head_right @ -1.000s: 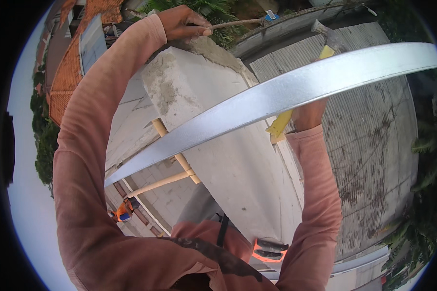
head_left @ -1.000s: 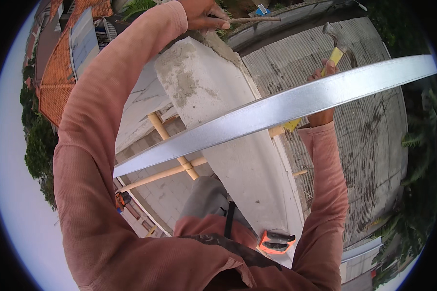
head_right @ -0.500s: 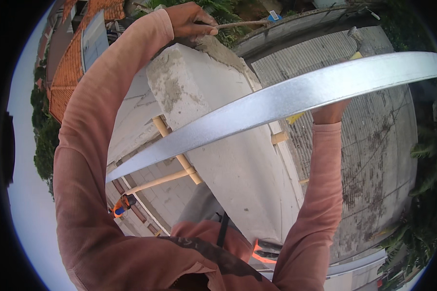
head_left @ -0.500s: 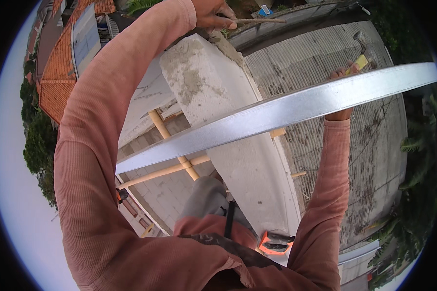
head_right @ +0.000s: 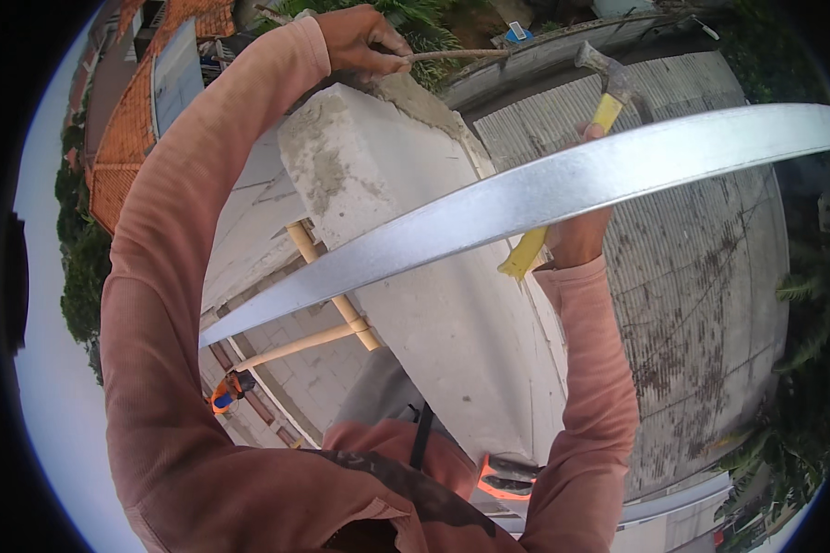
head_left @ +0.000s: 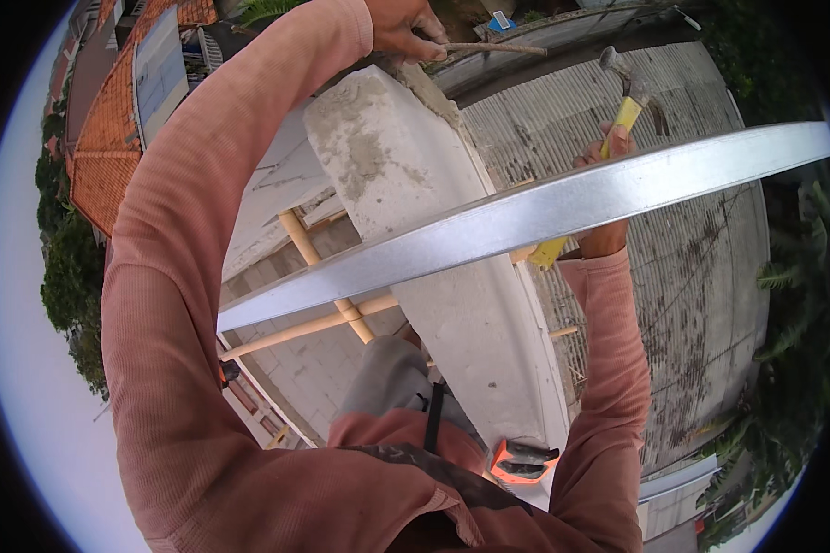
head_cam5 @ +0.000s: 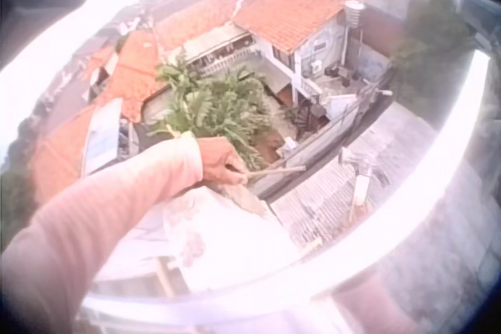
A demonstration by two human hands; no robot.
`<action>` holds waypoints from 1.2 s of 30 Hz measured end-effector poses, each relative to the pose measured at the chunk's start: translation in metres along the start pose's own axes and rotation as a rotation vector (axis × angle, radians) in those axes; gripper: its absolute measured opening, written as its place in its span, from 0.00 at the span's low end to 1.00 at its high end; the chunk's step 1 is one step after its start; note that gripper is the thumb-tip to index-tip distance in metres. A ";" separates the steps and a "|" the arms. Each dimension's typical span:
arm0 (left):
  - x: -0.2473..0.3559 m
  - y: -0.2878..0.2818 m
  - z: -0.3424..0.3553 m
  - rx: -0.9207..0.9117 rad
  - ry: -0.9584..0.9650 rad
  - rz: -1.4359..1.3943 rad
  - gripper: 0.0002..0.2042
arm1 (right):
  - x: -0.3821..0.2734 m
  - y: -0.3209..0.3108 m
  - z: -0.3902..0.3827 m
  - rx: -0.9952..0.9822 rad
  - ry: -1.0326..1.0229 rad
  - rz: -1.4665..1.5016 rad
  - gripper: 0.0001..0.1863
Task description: The person chips away at a concrete ledge using a hammer and a chisel, then positions a concrete block and scrapes the surface of the work area.
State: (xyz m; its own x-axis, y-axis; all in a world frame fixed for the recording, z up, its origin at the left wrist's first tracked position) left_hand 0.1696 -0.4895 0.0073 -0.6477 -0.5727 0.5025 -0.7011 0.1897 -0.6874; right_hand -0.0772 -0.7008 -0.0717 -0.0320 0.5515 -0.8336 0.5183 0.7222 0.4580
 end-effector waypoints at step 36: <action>0.003 -0.005 0.005 -0.007 -0.019 0.099 0.19 | -0.005 -0.018 0.003 0.187 -0.021 -0.074 0.16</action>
State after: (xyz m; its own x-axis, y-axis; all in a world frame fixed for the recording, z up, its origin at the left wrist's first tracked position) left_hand 0.1725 -0.4962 0.0095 -0.7080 -0.5661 0.4223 -0.6362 0.2515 -0.7294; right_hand -0.0840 -0.7179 -0.0767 -0.0588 0.4894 -0.8701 0.6648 0.6694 0.3316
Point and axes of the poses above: each hand's wrist, its own z-axis towards the middle knuckle, its own y-axis out of the palm, x = y × z, the point moved 5 cm from there along z, towards the middle knuckle, and after that the axes turned 1 degree about -y, right-handed, at the moved point
